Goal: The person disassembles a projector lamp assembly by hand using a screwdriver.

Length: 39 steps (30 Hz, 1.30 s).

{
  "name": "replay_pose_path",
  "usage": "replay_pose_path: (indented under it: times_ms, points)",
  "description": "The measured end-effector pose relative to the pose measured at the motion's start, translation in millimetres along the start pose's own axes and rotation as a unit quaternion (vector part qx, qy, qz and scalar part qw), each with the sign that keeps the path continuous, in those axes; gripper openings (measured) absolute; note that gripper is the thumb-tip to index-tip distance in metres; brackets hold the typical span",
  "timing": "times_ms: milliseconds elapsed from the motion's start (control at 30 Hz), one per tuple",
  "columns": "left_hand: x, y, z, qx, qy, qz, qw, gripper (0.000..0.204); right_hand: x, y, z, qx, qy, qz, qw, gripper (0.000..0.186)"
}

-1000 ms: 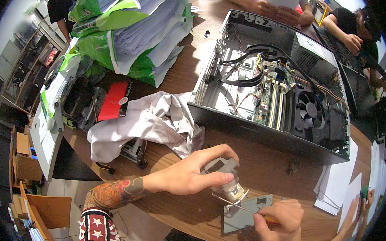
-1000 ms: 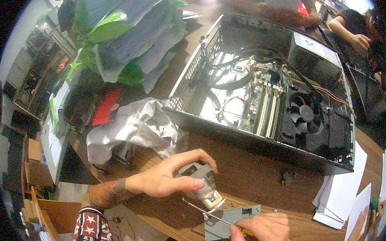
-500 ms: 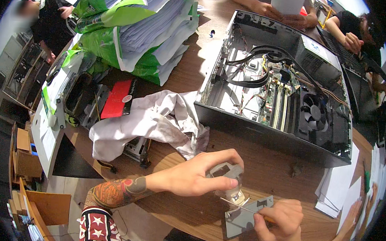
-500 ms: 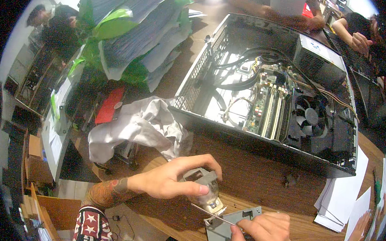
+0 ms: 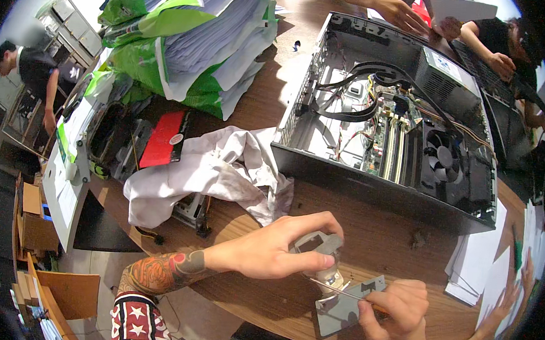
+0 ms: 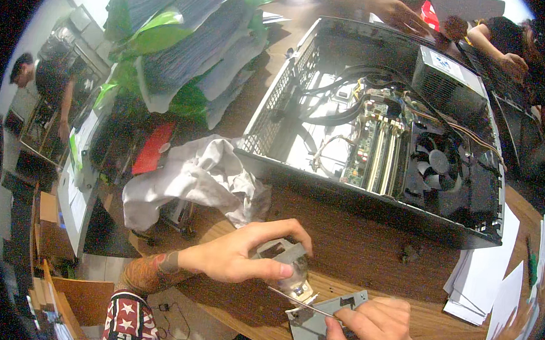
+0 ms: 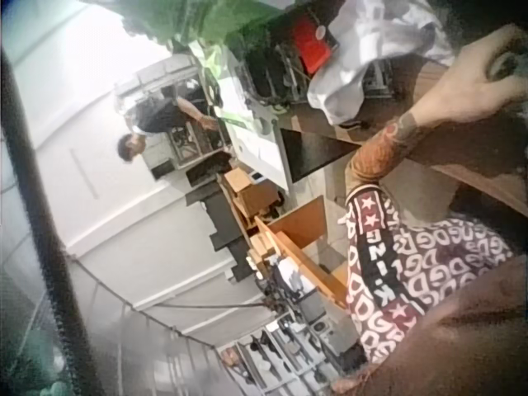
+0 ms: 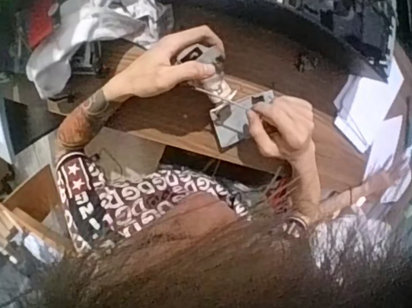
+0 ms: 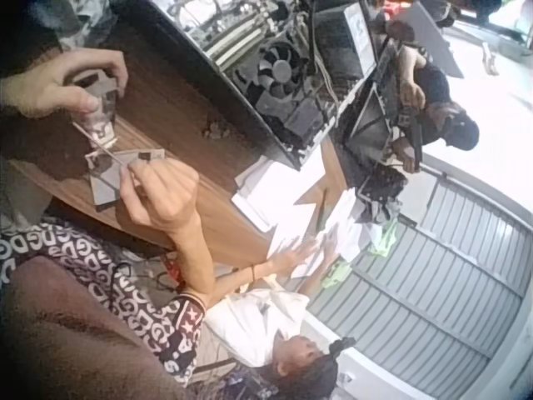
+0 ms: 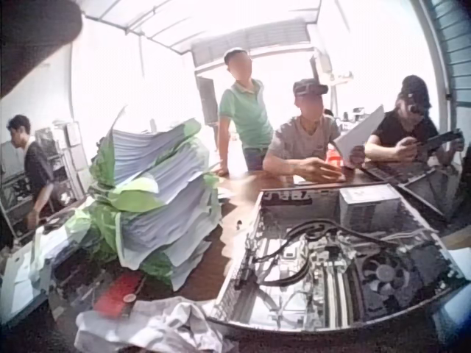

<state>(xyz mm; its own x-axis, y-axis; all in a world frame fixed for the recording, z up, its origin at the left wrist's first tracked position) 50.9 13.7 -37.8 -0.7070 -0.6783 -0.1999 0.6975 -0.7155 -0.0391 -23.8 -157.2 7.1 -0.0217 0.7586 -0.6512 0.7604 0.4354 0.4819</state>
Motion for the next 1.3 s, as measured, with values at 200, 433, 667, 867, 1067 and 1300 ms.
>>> replay_pose_path:
  times_ms: [200, 433, 667, 867, 1067, 1300]
  points:
    - [1, 0, -2, -0.037, -0.036, -0.02, 0.998, 0.035, 0, -1, -2, -0.011, -0.023, 0.01, 1.0, 0.014]
    - [3, 0, -4, -0.083, -0.067, -0.037, 0.994, 0.037, -2, -2, -1, -0.009, -0.029, 0.016, 0.999, 0.014]
    - [0, 0, -5, -0.065, -0.047, -0.034, 0.996, 0.038, -1, 1, -3, -0.013, -0.026, 0.012, 0.999, 0.015]
    - [-3, 2, -1, -0.022, -0.047, 0.008, 0.999, 0.03, -3, 1, -3, -0.012, -0.02, 0.027, 0.999, 0.015]
    - [0, 2, -6, -0.045, -0.102, 0.003, 0.994, 0.029, -2, 1, -4, -0.022, -0.033, 0.025, 0.999, 0.014]
    - [3, 2, -8, -0.08, -0.097, -0.018, 0.992, 0.033, 1, -1, -7, -0.02, -0.057, 0.034, 0.998, 0.013]
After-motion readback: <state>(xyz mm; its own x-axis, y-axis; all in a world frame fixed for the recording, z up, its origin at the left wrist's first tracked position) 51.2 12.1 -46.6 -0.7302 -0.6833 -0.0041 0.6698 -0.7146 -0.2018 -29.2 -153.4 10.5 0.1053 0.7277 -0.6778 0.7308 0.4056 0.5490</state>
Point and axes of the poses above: each hand's wrist, its own y-axis towards the middle knuckle, its own x-axis out of the palm, z = x × y, the point moved 7 cm from there along y, towards the middle knuckle, and after that the axes turned 4 degrees about y, right-handed, at the moved point
